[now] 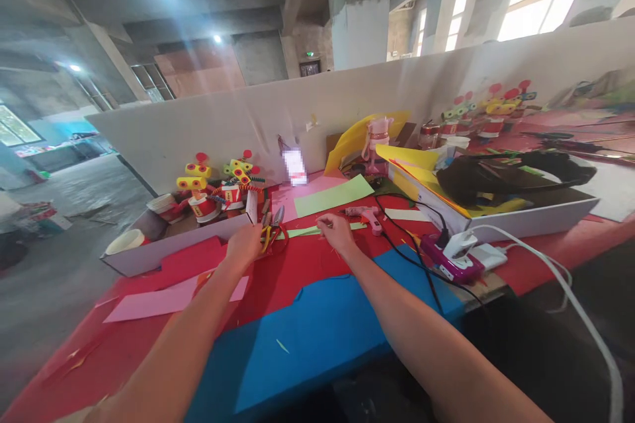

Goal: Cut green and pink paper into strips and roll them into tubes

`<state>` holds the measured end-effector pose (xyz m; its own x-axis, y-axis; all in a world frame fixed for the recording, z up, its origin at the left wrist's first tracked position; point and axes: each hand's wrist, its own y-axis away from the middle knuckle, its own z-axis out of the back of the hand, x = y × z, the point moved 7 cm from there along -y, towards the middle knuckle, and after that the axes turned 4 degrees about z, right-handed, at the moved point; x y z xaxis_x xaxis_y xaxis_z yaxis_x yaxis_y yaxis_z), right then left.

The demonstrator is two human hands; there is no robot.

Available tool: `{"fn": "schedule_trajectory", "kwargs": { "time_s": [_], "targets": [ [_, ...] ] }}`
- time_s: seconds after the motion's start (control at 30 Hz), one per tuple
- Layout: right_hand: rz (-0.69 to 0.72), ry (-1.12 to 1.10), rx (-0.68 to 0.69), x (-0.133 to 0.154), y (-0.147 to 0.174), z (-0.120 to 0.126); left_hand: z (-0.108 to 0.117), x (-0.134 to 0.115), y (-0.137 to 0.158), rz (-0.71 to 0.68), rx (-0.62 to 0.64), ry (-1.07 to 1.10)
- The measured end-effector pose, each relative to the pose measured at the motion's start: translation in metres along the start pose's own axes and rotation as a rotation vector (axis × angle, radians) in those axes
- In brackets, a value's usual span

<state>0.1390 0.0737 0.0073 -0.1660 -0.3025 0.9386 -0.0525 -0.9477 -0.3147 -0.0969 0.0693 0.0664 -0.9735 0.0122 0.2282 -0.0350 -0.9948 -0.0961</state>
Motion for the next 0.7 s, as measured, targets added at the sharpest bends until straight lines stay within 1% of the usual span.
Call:
{"fn": "schedule_trajectory", "kwargs": {
  "time_s": [0.13,0.23,0.33,0.47,0.63,0.7],
  "targets": [
    [0.009,-0.003,0.059,-0.004,0.0,-0.01,-0.023,0.001,-0.006,0.061,0.099,0.028],
    [0.016,0.008,0.075,-0.006,-0.001,-0.012,-0.028,0.007,-0.014,0.085,0.122,0.062],
    [-0.004,0.006,0.077,-0.006,-0.001,-0.011,-0.027,0.01,-0.018,0.095,0.133,0.07],
    [-0.021,-0.016,0.08,-0.002,0.0,-0.009,-0.023,0.006,-0.017,0.094,0.135,0.066],
    [-0.004,-0.016,0.074,0.002,0.001,-0.006,-0.018,0.007,-0.013,0.086,0.152,0.061],
    [0.012,-0.018,0.067,0.002,0.001,-0.005,-0.011,0.01,-0.016,0.078,0.106,0.078]
  ]
}}
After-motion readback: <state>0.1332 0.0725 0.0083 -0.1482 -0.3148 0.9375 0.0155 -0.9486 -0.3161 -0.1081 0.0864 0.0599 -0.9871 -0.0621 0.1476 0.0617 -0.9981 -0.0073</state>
